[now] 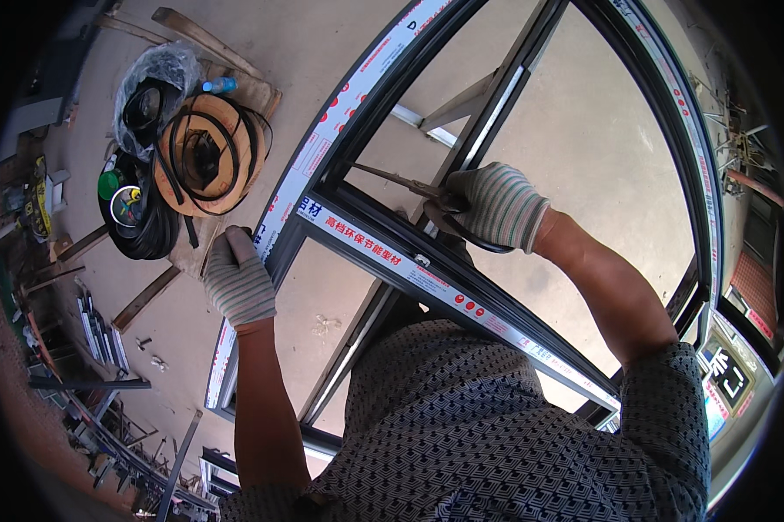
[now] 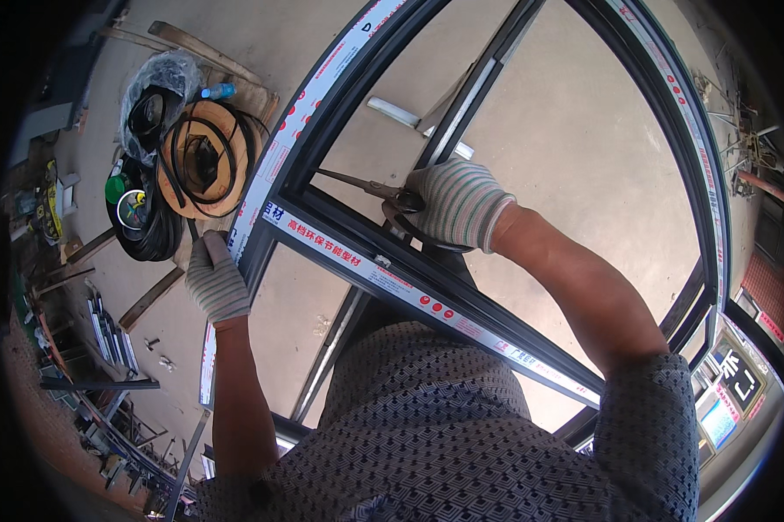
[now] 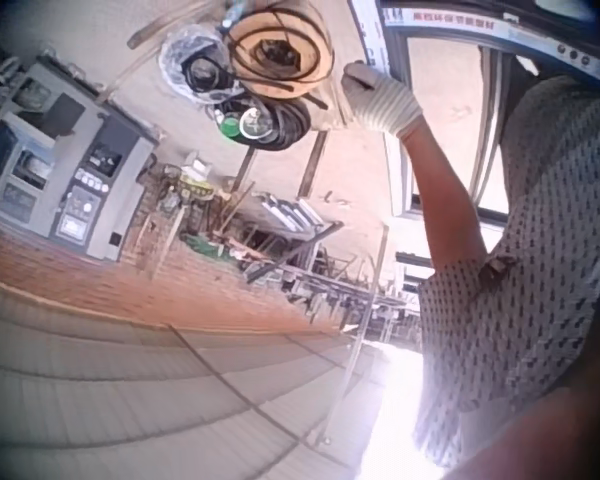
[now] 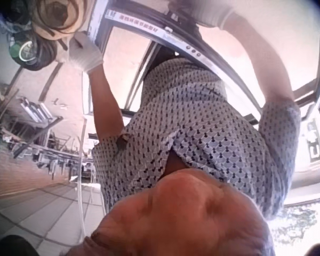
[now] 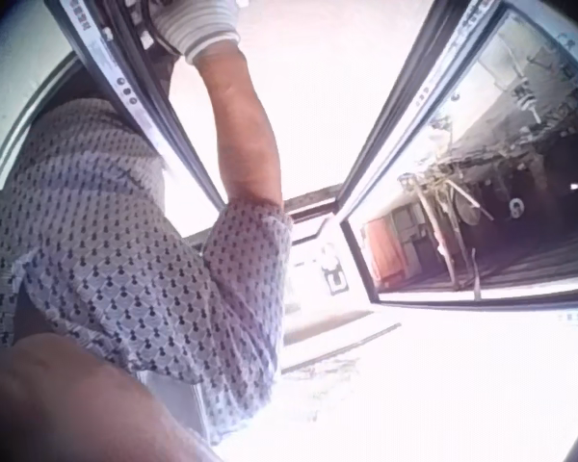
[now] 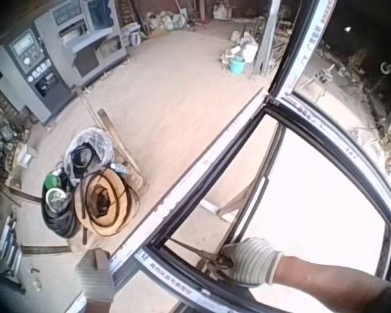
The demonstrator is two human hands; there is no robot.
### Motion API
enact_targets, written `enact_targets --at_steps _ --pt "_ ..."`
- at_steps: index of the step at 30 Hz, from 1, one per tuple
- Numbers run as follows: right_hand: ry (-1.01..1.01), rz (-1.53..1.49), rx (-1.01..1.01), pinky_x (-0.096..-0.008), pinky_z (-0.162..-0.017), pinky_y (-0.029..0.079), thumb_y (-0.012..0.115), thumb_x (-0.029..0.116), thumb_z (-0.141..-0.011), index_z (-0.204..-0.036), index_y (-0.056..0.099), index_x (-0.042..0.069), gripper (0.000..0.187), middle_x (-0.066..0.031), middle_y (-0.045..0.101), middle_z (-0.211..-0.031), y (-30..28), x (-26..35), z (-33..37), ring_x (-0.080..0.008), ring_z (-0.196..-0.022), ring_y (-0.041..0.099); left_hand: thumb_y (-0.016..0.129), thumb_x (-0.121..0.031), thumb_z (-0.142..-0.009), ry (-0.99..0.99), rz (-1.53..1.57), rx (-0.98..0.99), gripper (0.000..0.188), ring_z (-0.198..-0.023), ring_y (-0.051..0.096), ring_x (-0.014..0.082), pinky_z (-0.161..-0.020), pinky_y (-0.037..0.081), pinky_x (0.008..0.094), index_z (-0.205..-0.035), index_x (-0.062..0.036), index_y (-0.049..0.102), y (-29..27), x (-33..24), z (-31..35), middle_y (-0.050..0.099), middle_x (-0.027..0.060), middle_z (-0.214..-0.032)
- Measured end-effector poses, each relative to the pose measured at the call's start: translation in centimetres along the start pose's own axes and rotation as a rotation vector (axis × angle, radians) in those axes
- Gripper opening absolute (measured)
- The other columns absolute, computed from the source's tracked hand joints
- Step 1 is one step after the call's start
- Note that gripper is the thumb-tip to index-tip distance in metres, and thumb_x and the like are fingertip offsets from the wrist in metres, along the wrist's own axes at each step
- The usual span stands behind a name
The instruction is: The person installs a black rubber seal into the groove of a metal window frame. They press the seal into place by hand along the frame's edges and then use shears to trim the excess material at the corners.
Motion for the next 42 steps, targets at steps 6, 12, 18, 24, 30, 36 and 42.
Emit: enact_targets --at_steps 6,12,18,24,30,36,42 --pt "-0.013 -0.443 -0.304 -0.0341 -0.059 0.053 0.074 0.033 -0.097 -0.096 0.078 -0.004 0.037 -0.0136 0.07 -0.068 1.9 -1.5 1.1 -0.018 -0.057 0.061 0.05 -0.036 -0.111 0.03 0.088 -0.027 0.048 -0.069 0.064 0.0234 -0.069 0.053 0.0379 -0.096 0.0033 0.073 0.6 1.1 -0.1 0.071 0.0158 -0.081" --pt "0.084 -0.726 -0.468 -0.0316 -0.054 0.051 0.07 0.049 -0.1 -0.086 0.076 -0.002 0.053 -0.0065 0.067 -0.064 3.0 -4.3 1.8 -0.0112 -0.058 0.06 0.049 -0.034 -0.112 0.01 0.093 -0.009 0.046 -0.069 0.062 0.0201 -0.067 0.052 0.036 -0.097 0.0039 0.071 0.7 0.9 -0.1 0.07 0.0136 -0.08" --pt "0.202 -1.031 -0.639 -0.0282 -0.036 0.035 0.063 0.07 -0.096 -0.082 0.065 0.001 0.071 0.0019 0.047 -0.05 -3.8 -7.2 1.3 -0.0095 -0.036 0.044 0.053 -0.031 -0.111 0.024 0.204 0.014 0.041 -0.079 0.063 0.0188 -0.076 0.053 0.0338 -0.104 0.0054 0.07 0.6 0.9 -0.5 0.071 0.0119 -0.089" --pt "0.174 -1.067 -0.633 -0.0294 -0.036 0.038 0.063 0.081 -0.089 -0.086 0.066 -0.001 0.082 0.0 0.047 -0.051 -11.1 -11.1 -1.8 -0.0139 -0.036 0.047 0.054 -0.038 -0.111 0.245 0.117 0.111 0.046 -0.101 0.066 0.0205 -0.092 0.053 0.0366 -0.125 0.0032 0.069 2.9 -4.8 -2.5 0.071 0.0138 -0.113" --pt "0.131 -1.022 -0.596 -0.0318 -0.038 0.042 0.064 0.08 -0.089 -0.082 0.065 0.002 0.079 -0.0009 0.049 -0.058 -15.8 -13.0 -4.0 -0.0152 -0.041 0.051 0.064 -0.031 -0.106 0.367 0.041 0.327 0.042 -0.099 0.068 0.0255 -0.09 0.056 0.0412 -0.127 0.0049 0.064 6.2 -14.7 -4.4 0.068 0.0165 -0.111" --pt "0.075 -0.971 -0.627 -0.0291 -0.037 0.04 0.064 0.081 -0.087 -0.082 0.066 0.004 0.077 0.0004 0.047 -0.057 -18.7 -15.0 -5.6 -0.0127 -0.041 0.048 0.068 -0.028 -0.104 0.472 -0.048 0.265 0.043 -0.096 0.068 0.0261 -0.086 0.057 0.0404 -0.128 0.0072 0.062 6.9 -14.5 -4.6 0.068 0.0174 -0.108" --pt "0.056 -0.967 -0.608 -0.0288 -0.038 0.04 0.063 0.081 -0.088 -0.084 0.069 0.001 0.081 0.0004 0.047 -0.056 -19.3 -16.6 -6.7 -0.0132 -0.042 0.049 0.063 -0.037 -0.104 0.429 -0.066 0.257 0.046 -0.083 0.064 0.0235 -0.08 0.053 0.0388 -0.126 0.0034 0.063 7.2 -13.6 -4.9 0.067 0.0146 -0.093"
Point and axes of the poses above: each hand's wrist, its own z-axis away from the middle knuckle, its own y-axis out of the palm, x = y × z, the point moved 1 cm from there along -z, towards the middle knuckle
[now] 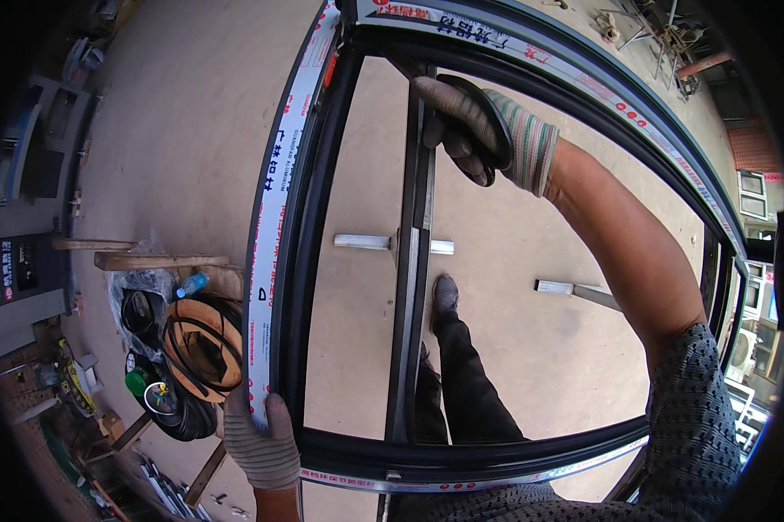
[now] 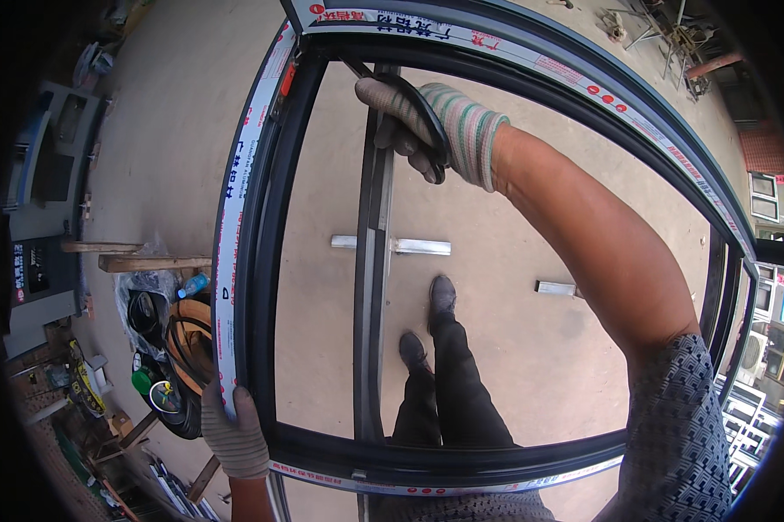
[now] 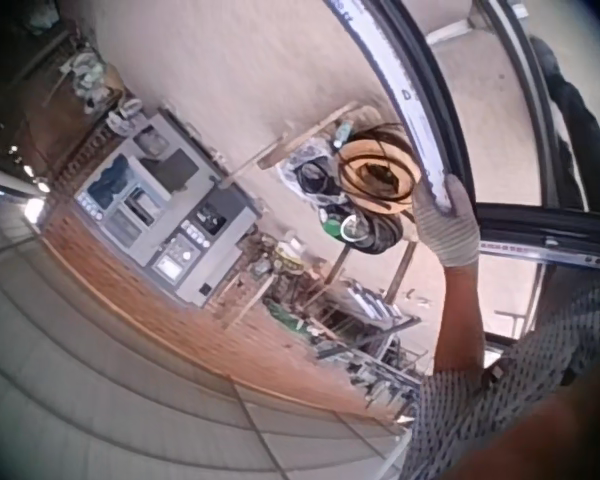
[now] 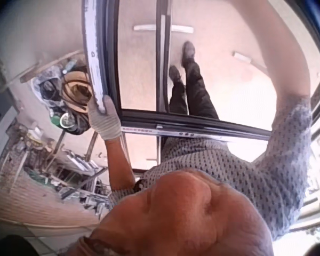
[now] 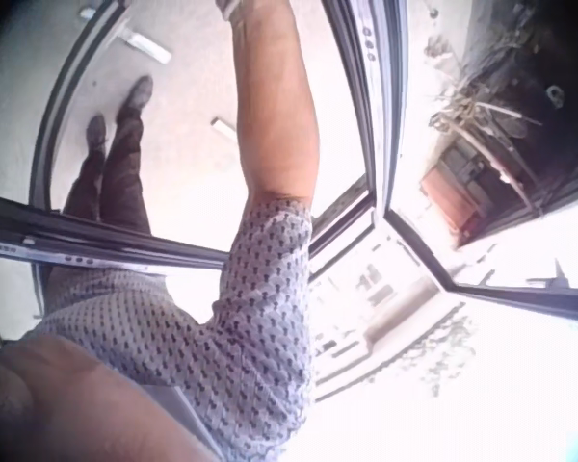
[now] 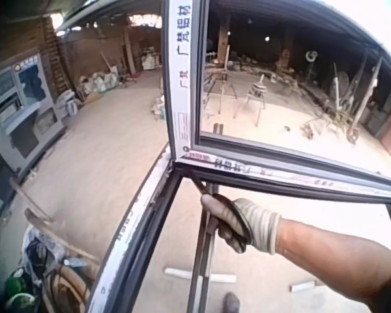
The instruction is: The person installs a black rubber seal into the groove of a metal window frame. They press the seal into place by hand along the frame's edges and then use shears to trim the excess material at the corners.
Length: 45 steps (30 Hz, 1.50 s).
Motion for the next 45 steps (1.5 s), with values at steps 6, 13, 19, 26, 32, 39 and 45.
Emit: enact_targets --at_steps 6,13,19,26,32,39,45 --pt "0.032 0.009 -0.008 -0.0226 -0.035 0.041 0.063 0.074 -0.094 -0.084 0.069 0.004 0.071 0.0 0.052 -0.05 0.4 -0.9 -0.3 -0.0107 -0.036 0.051 0.06 -0.047 -0.105 -0.053 -0.104 0.032 0.054 -0.086 0.064 0.027 -0.081 0.052 0.0431 -0.123 0.0044 0.062 -0.2 0.1 0.0 0.066 0.0169 -0.096" --pt "0.078 -0.036 -0.015 -0.0222 -0.035 0.042 0.062 0.076 -0.093 -0.086 0.07 0.002 0.075 -0.0004 0.052 -0.048 -0.5 -2.3 -1.1 -0.0112 -0.035 0.052 0.064 -0.031 -0.101 0.022 -0.127 0.067 0.049 -0.095 0.069 0.0423 -0.087 0.055 0.0491 -0.132 0.0076 0.061 -1.0 -2.8 -0.6 0.072 0.0271 -0.106" --pt "0.051 -0.029 -0.02 -0.022 -0.037 0.043 0.064 0.072 -0.094 -0.087 0.071 0.001 0.071 -0.0006 0.053 -0.048 -0.9 -3.0 -1.4 -0.0108 -0.036 0.053 0.064 -0.031 -0.102 -0.061 -0.029 0.053 0.049 -0.086 0.065 0.0286 -0.078 0.054 0.0396 -0.131 0.0083 0.06 -0.6 -1.7 0.1 0.069 0.0196 -0.104" --pt "-0.071 -0.057 0.047 -0.0213 -0.036 0.043 0.069 0.076 -0.088 -0.086 0.072 0.001 0.075 -0.0005 0.055 -0.054 -1.4 -2.0 -1.8 -0.0099 -0.039 0.055 0.063 -0.028 -0.104 -0.114 0.096 0.099 0.048 -0.087 0.062 0.0182 -0.076 0.053 0.0325 -0.135 0.008 0.056 -0.6 -0.8 0.3 0.067 0.0129 -0.11" --pt "-0.131 -0.097 0.047 -0.0207 -0.035 0.044 0.071 0.069 -0.091 -0.083 0.072 0.003 0.067 -0.0026 0.06 -0.055 -1.5 -1.2 -2.5 -0.0114 -0.04 0.059 0.064 -0.029 -0.104 -0.092 0.033 0.107 0.048 -0.096 0.064 0.0258 -0.088 0.053 0.0379 -0.133 0.0094 0.056 -0.8 -1.8 0.0 0.068 0.0178 -0.113" --pt "-0.187 -0.108 0.013 -0.0211 -0.034 0.044 0.071 0.066 -0.093 -0.082 0.073 0.001 0.066 -0.0035 0.06 -0.053 -1.5 -1.5 -3.1 -0.0121 -0.039 0.059 0.064 -0.031 -0.104 -0.101 0.069 0.082 0.048 -0.097 0.064 0.0276 -0.09 0.052 0.0396 -0.13 0.0083 0.058 -0.6 -1.4 0.2 0.069 0.0179 -0.111" --pt "-0.173 -0.069 -0.033 -0.0215 -0.034 0.044 0.071 0.061 -0.095 -0.082 0.074 -0.002 0.064 -0.0037 0.06 -0.051 -1.3 -0.3 -2.5 -0.0123 -0.037 0.058 0.064 -0.032 -0.104 -0.1 0.057 0.102 0.047 -0.096 0.064 0.027 -0.088 0.052 0.0391 -0.131 0.0064 0.059 -0.8 -1.9 -0.1 0.069 0.0168 -0.11"
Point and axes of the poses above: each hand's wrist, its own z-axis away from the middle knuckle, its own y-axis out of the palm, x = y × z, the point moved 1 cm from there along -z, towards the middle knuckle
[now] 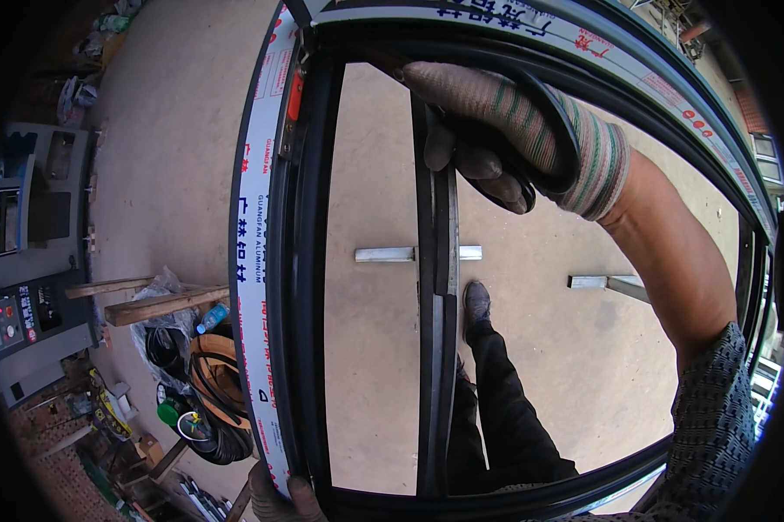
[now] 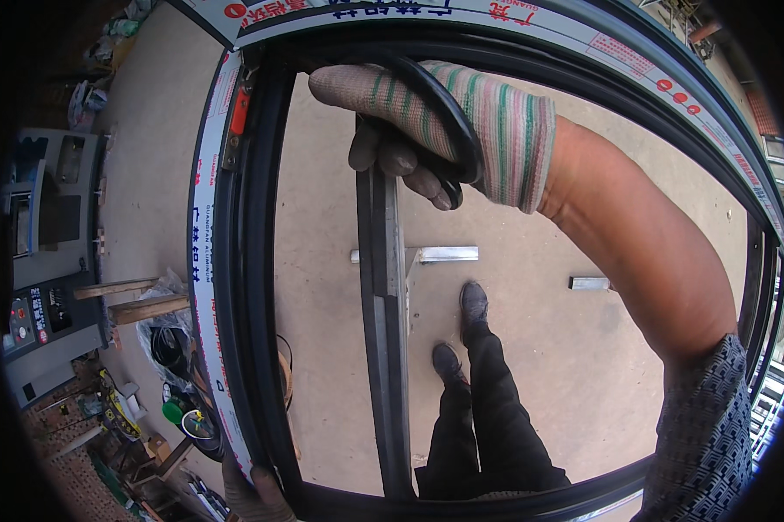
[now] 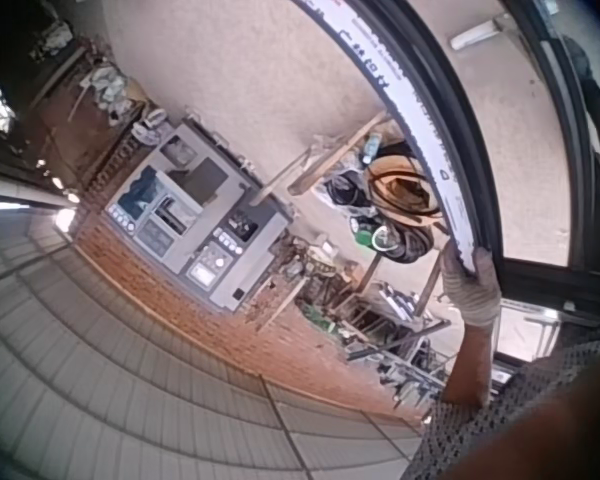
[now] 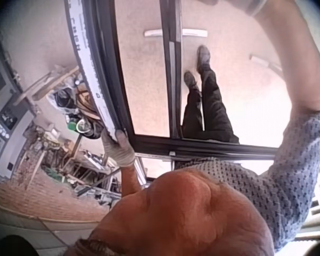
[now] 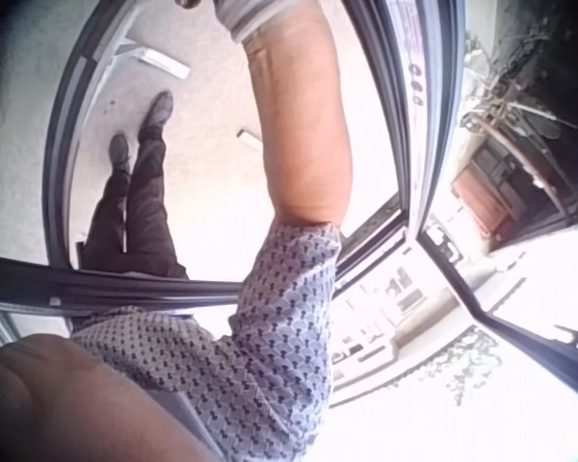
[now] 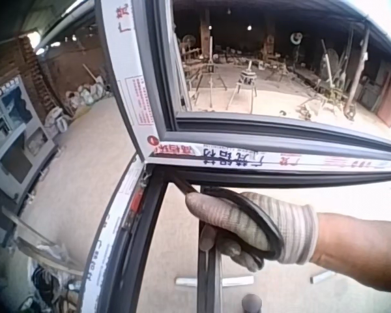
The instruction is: The person installs a black rubber seal into the groove of a metal window frame. They press the seal into place by hand along the frame's edges and then use shears to trim the excess material at the corners.
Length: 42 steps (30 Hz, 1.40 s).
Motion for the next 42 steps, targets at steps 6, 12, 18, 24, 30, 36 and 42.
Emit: enact_targets --at_steps 6,12,18,24,30,36,42 --pt "0.102 -0.135 -0.006 -0.0195 -0.03 0.044 0.072 0.053 -0.097 -0.089 0.073 -0.003 0.057 -0.0065 0.066 -0.056 -0.4 1.7 0.1 -0.0118 -0.036 0.058 0.064 -0.03 -0.104 -0.019 0.028 0.008 0.048 -0.098 0.063 0.027 -0.089 0.052 0.0394 -0.134 0.0068 0.058 -0.1 -0.3 0.0 0.068 0.0176 -0.113" --pt "0.34 -0.242 0.167 -0.0256 -0.031 0.039 0.058 0.055 -0.105 -0.079 0.068 0.0 0.062 -0.002 0.053 -0.051 -0.8 3.8 -0.4 -0.0125 -0.035 0.05 0.065 -0.029 -0.104 -0.013 0.036 0.016 0.049 -0.101 0.063 0.0263 -0.09 0.052 0.039 -0.135 0.0072 0.056 0.0 0.6 0.1 0.067 0.0181 -0.115" --pt "0.294 -0.216 0.236 -0.0266 -0.031 0.037 0.054 0.058 -0.106 -0.076 0.066 0.0 0.066 -0.0014 0.05 -0.051 -0.7 3.9 -0.7 -0.0127 -0.035 0.048 0.065 -0.03 -0.104 -0.005 0.036 0.003 0.048 -0.098 0.062 0.026 -0.088 0.052 0.0389 -0.133 0.0074 0.057 0.0 0.8 0.2 0.067 0.0169 -0.111" --pt "0.384 -0.218 0.245 -0.0282 -0.031 0.037 0.051 0.056 -0.108 -0.075 0.065 0.001 0.066 -0.0022 0.05 -0.05 -0.5 5.7 -0.2 -0.014 -0.034 0.046 0.064 -0.033 -0.104 0.023 0.003 -0.035 0.049 -0.091 0.062 0.0267 -0.083 0.052 0.0399 -0.13 0.0075 0.058 0.1 0.5 0.3 0.066 0.0165 -0.106" --pt "0.053 -0.103 0.021 -0.0204 -0.034 0.044 0.067 0.048 -0.102 -0.09 0.071 -0.001 0.051 -0.0066 0.064 -0.058 -0.6 2.8 0.0 -0.013 -0.038 0.059 0.065 -0.035 -0.103 0.07 -0.053 -0.025 0.046 -0.084 0.062 0.0298 -0.078 0.052 0.0427 -0.124 0.0062 0.061 0.2 -0.1 -0.5 0.067 0.018 -0.098" --pt "-0.064 -0.165 0.02 -0.022 -0.032 0.042 0.068 0.043 -0.103 -0.112 0.069 -0.011 0.055 -0.0092 0.063 -0.057 0.1 1.0 0.0 -0.0142 -0.036 0.058 0.065 -0.034 -0.102 0.056 -0.053 -0.048 0.046 -0.086 0.063 0.0304 -0.08 0.053 0.0431 -0.123 0.0067 0.061 0.0 0.2 -0.1 0.068 0.0191 -0.099" --pt "0.008 -0.345 0.066 -0.0205 -0.032 0.041 0.069 0.05 -0.101 -0.112 0.067 -0.013 0.064 -0.007 0.061 -0.056 0.5 -0.6 -0.6 -0.0125 -0.036 0.056 0.065 -0.032 -0.102 0.05 -0.068 -0.033 0.047 -0.09 0.064 0.0312 -0.083 0.053 0.0436 -0.125 0.0084 0.061 0.1 0.1 -0.2 0.068 0.0202 -0.102"
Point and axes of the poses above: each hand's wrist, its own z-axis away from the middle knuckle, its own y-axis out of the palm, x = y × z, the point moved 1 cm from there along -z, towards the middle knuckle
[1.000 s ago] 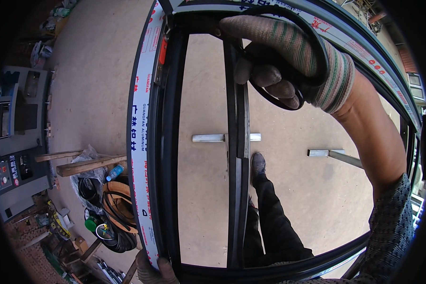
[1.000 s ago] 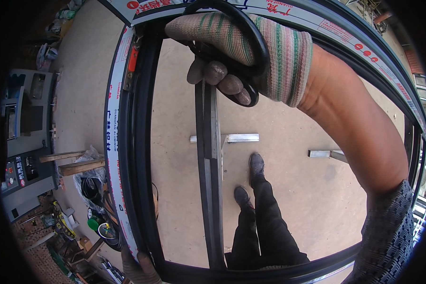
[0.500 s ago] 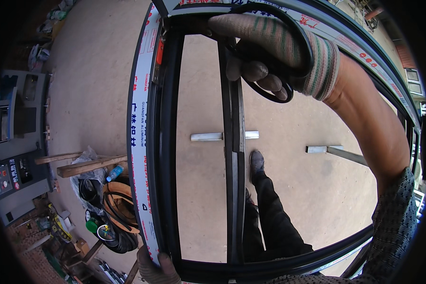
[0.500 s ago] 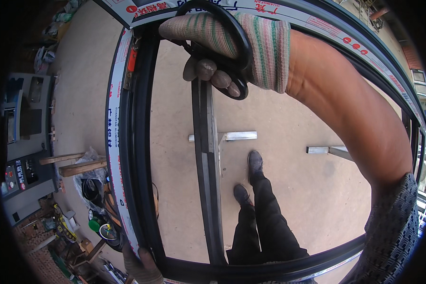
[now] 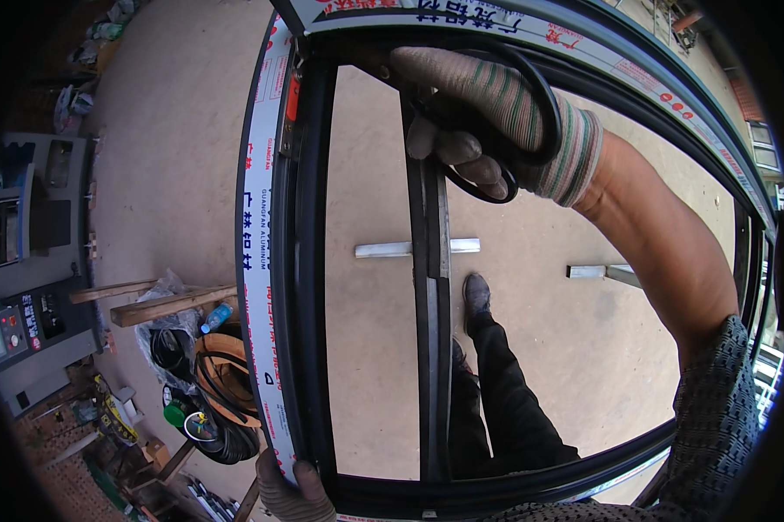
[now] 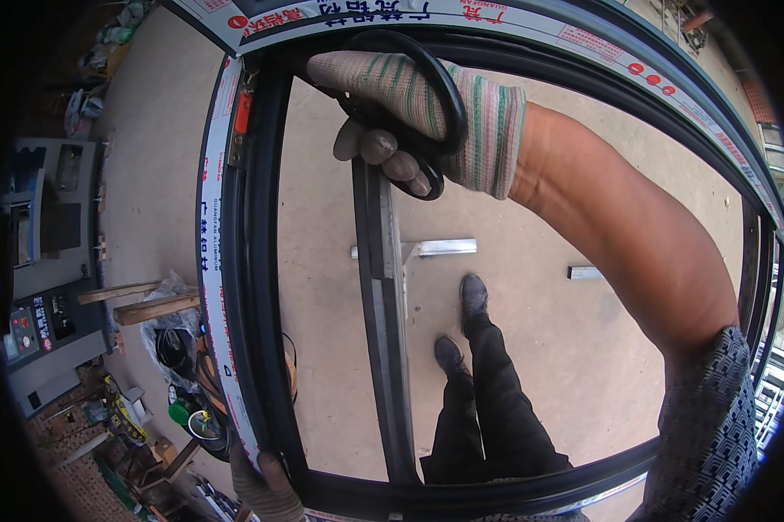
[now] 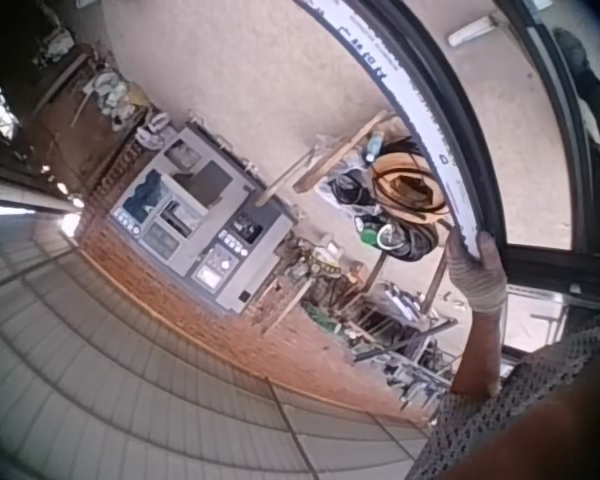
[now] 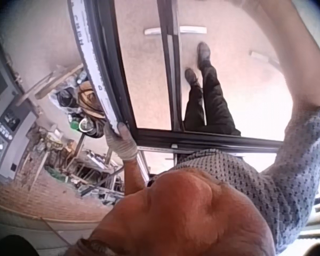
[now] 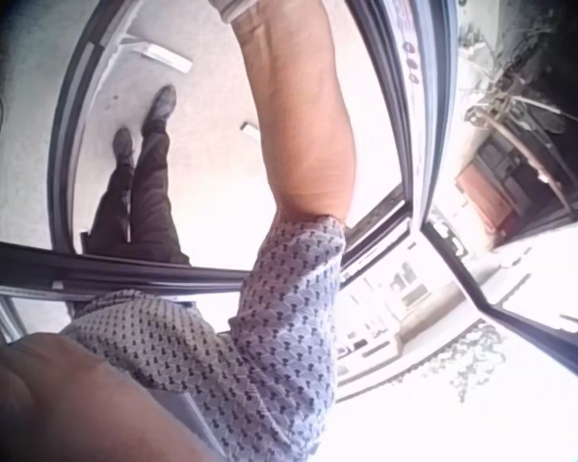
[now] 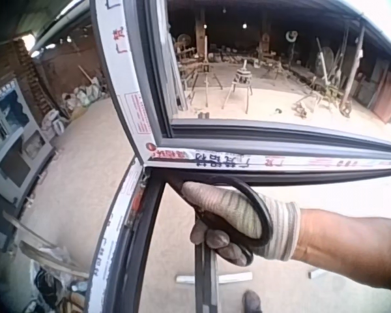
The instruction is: The person installs a black rubber seal into the groove of a metal window frame. They press the seal into place by hand along the frame's edges and then use shears to trim the excess material at the corners.
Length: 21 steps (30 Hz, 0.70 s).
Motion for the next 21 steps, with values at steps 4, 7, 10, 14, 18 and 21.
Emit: enact_targets --at_steps 4,7,10,14,18,21 --pt "0.056 0.051 0.009 -0.0209 -0.032 0.041 0.066 0.05 -0.103 -0.125 0.064 -0.009 0.063 -0.0058 0.06 -0.055 -0.1 1.4 0.7 -0.0111 -0.037 0.055 0.064 -0.033 -0.103 0.013 0.005 -0.004 0.049 -0.091 0.065 0.0335 -0.083 0.053 0.0448 -0.125 0.0095 0.06 0.1 -0.2 -0.2 0.069 0.0221 -0.103" --pt "-0.022 0.134 0.083 -0.0225 -0.031 0.042 0.063 0.046 -0.105 -0.136 0.061 -0.002 0.057 -0.0045 0.059 -0.056 -0.6 2.0 0.2 -0.0106 -0.036 0.054 0.063 -0.035 -0.103 0.02 -0.035 -0.016 0.051 -0.091 0.066 0.037 -0.084 0.053 0.0465 -0.125 0.0105 0.061 0.1 -0.7 0.0 0.069 0.0246 -0.104" --pt "0.0 0.241 0.011 -0.0221 -0.031 0.038 0.06 0.043 -0.107 -0.139 0.061 0.003 0.052 -0.0018 0.056 -0.056 -0.2 2.7 0.6 -0.0104 -0.036 0.054 0.063 -0.036 -0.103 0.018 -0.028 -0.004 0.052 -0.092 0.066 0.04 -0.084 0.053 0.048 -0.124 0.0112 0.061 0.2 -1.2 -0.4 0.069 0.0266 -0.104" --pt "-0.021 0.342 -0.099 -0.0185 -0.037 0.049 0.074 0.049 -0.098 -0.098 0.072 -0.001 0.05 -0.007 0.068 -0.061 1.0 4.2 1.1 -0.011 -0.041 0.061 0.063 -0.036 -0.103 0.026 -0.044 -0.01 0.052 -0.091 0.066 0.0408 -0.084 0.053 0.0482 -0.123 0.0114 0.061 0.1 -1.1 -0.3 0.069 0.027 -0.103" --pt "0.375 0.192 0.139 -0.0294 -0.031 0.037 0.049 0.055 -0.109 -0.075 0.062 0.002 0.064 -0.0027 0.048 -0.051 1.3 6.8 0.2 -0.0149 -0.034 0.046 0.064 -0.035 -0.102 0.011 -0.048 -0.036 0.05 -0.089 0.065 0.0408 -0.083 0.052 0.0483 -0.121 0.011 0.061 -0.2 -0.9 0.2 0.068 0.0266 -0.101" --pt "0.333 0.279 0.084 -0.0294 -0.03 0.036 0.049 0.055 -0.11 -0.076 0.06 0.003 0.063 -0.0025 0.048 -0.052 1.1 7.2 0.6 -0.0147 -0.035 0.046 0.064 -0.034 -0.103 0.03 -0.035 -0.025 0.048 -0.088 0.064 0.0401 -0.082 0.052 0.048 -0.12 0.0108 0.062 0.1 -1.1 -0.3 0.068 0.026 -0.1"
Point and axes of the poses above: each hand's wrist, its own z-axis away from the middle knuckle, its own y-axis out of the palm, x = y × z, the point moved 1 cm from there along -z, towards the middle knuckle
